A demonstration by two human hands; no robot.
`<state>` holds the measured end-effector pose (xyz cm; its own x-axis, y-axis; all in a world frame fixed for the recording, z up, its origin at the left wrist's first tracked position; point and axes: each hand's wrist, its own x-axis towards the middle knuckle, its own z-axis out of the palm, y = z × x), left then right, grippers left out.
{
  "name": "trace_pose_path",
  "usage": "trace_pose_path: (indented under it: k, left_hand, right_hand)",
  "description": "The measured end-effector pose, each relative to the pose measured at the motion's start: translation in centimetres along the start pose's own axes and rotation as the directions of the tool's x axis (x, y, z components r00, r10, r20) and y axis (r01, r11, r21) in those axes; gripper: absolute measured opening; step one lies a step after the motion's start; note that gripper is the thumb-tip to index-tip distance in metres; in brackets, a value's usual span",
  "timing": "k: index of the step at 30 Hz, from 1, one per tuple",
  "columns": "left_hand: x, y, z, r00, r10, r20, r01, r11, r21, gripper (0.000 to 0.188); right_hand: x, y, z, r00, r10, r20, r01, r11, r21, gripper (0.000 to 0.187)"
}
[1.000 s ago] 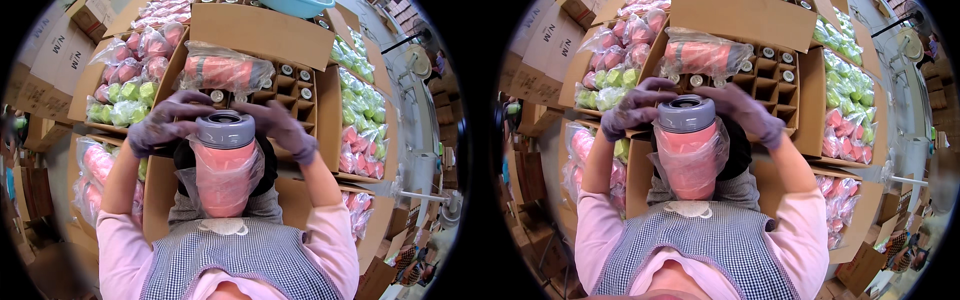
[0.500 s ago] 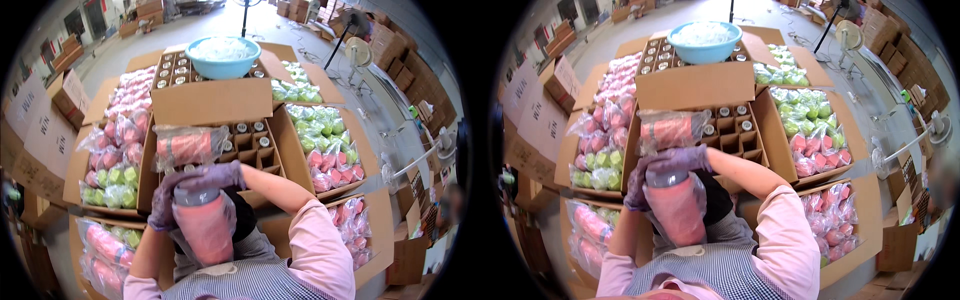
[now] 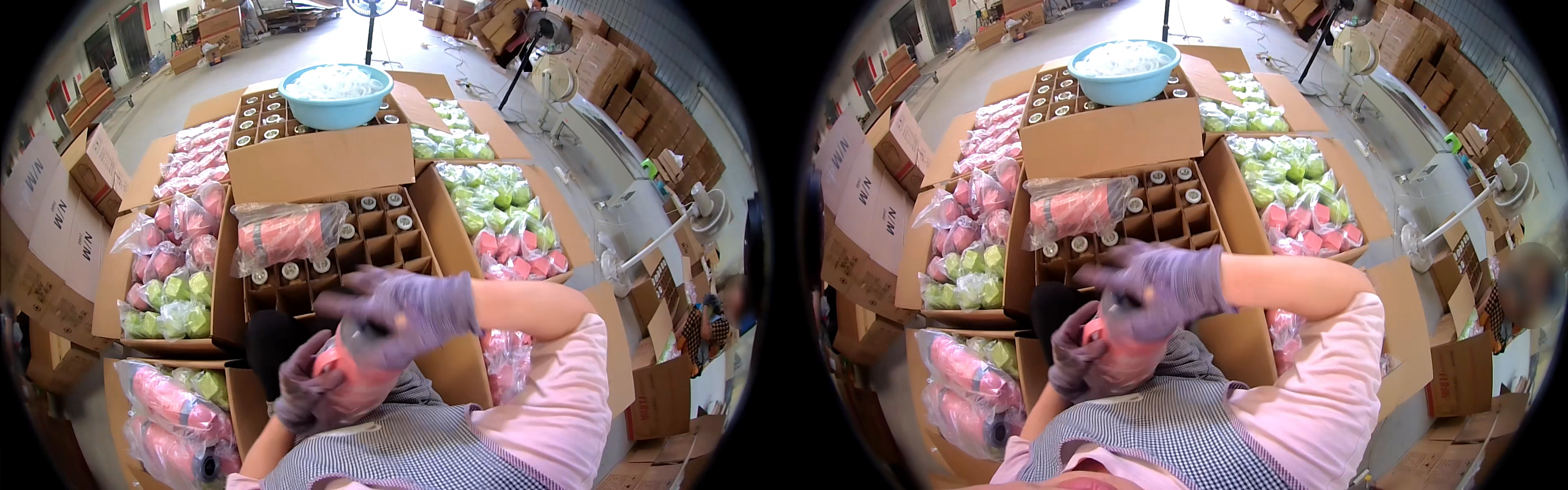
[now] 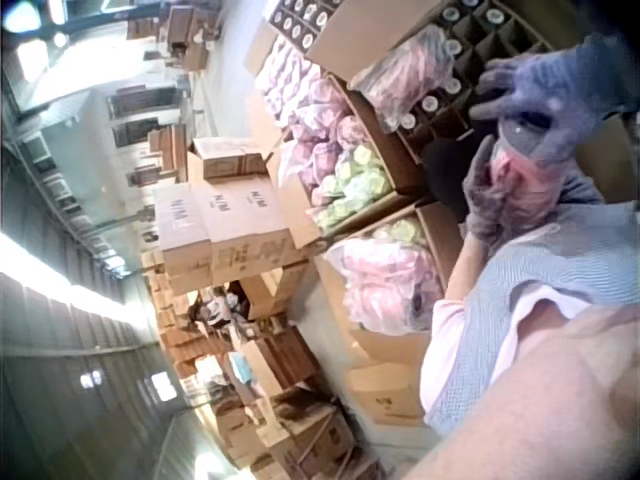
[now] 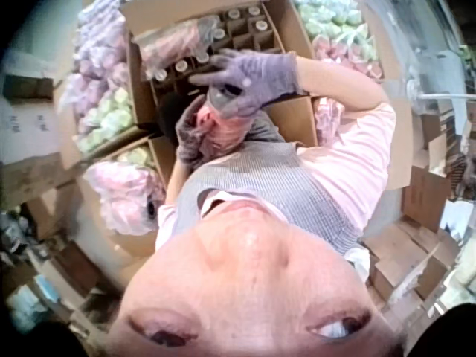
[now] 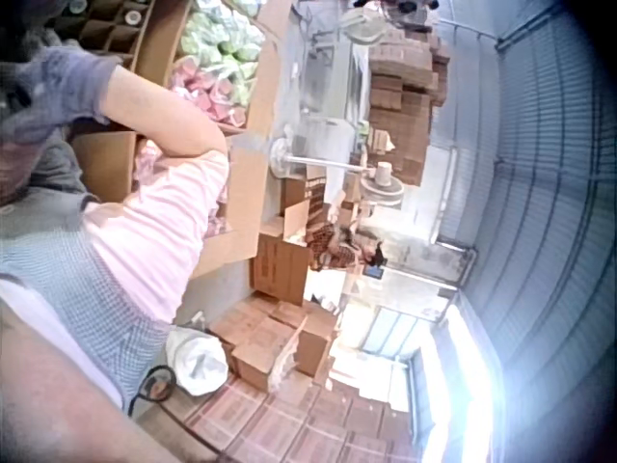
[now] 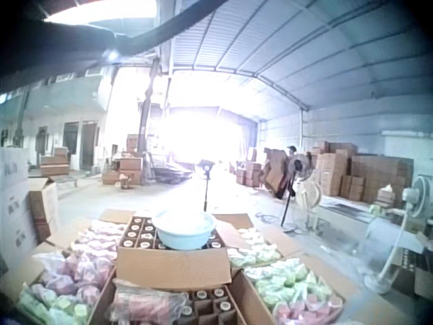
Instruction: The person repeatedly picks up pink water bottles from a cardboard box, removes the lids, inserts a stainless steel inner bottle, and screws the lids back on. The assembled bottles are placed back into the box among other packaged items.
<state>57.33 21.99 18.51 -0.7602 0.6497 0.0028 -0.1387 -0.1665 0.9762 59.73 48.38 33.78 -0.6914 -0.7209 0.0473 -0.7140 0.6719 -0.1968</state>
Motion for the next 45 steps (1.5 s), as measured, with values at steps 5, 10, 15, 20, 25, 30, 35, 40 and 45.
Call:
trace_pose_path:
  k: [5, 10, 15, 20, 25, 30, 35, 40, 45]
  left_hand:
    - [0.1, -0.4, 0.2, 0.988, -0.044, -0.150, 0.036, 0.998, -0.058, 0.064]
    - [-2.2, 1.0, -0.9, 0.996, 0.082, 0.029, -0.078, 0.988, -0.132, 0.071]
    - [-1.9, 0.5, 2.6, 0.973, 0.162, -0.163, -0.113, 0.955, 0.275, 0.069]
    - [-2.5, 2.1, -2.4, 0.986, 0.017, 0.166, 0.039, 0.945, -0.325, 0.073]
    - [-1.8, 0.8, 1.7, 0.990, 0.031, -0.134, -0.016, 0.994, 0.111, 0.069]
    - [-3.0, 1.1, -2.4, 1.000, -0.021, 0.004, 0.021, 0.969, -0.246, 0.073]
    - [-1.3, -0.4, -0.8, 0.988, 0.131, -0.082, -0.109, 0.966, 0.235, 0.072]
    - [-2.1, 1.6, -0.8, 0.992, 0.008, -0.128, -0.010, 1.000, -0.018, 0.067]
    - [-2.2, 1.6, -1.7, 0.999, -0.035, -0.027, 0.027, 0.966, -0.257, 0.073]
  right_hand:
    - [1.6, 1.3, 2.8, 0.972, 0.234, 0.008, -0.205, 0.834, 0.513, 0.054]
    - [3.1, -0.9, 1.3, 0.968, -0.220, -0.118, 0.208, 0.973, -0.101, 0.057]
    - [3.9, 0.5, 3.3, 0.965, 0.251, 0.080, -0.263, 0.901, 0.344, 0.051]
    - [4.5, -2.5, -0.3, 0.972, -0.237, -0.005, 0.235, 0.967, -0.093, 0.073]
    - [4.8, 1.2, 2.7, 0.930, 0.195, 0.310, -0.205, 0.979, 0.002, 0.085]
    - [6.4, -1.0, 1.2, 0.984, -0.175, -0.017, 0.176, 0.976, 0.127, 0.083]
    - [8.3, -2.1, -0.9, 0.715, 0.532, 0.453, -0.633, 0.768, 0.097, 0.085]
    - [7.9, 1.0, 2.6, 0.998, 0.025, 0.053, -0.047, 0.889, 0.456, 0.045]
    - [7.5, -2.5, -0.8, 0.949, 0.192, 0.249, -0.229, 0.965, 0.129, 0.052]
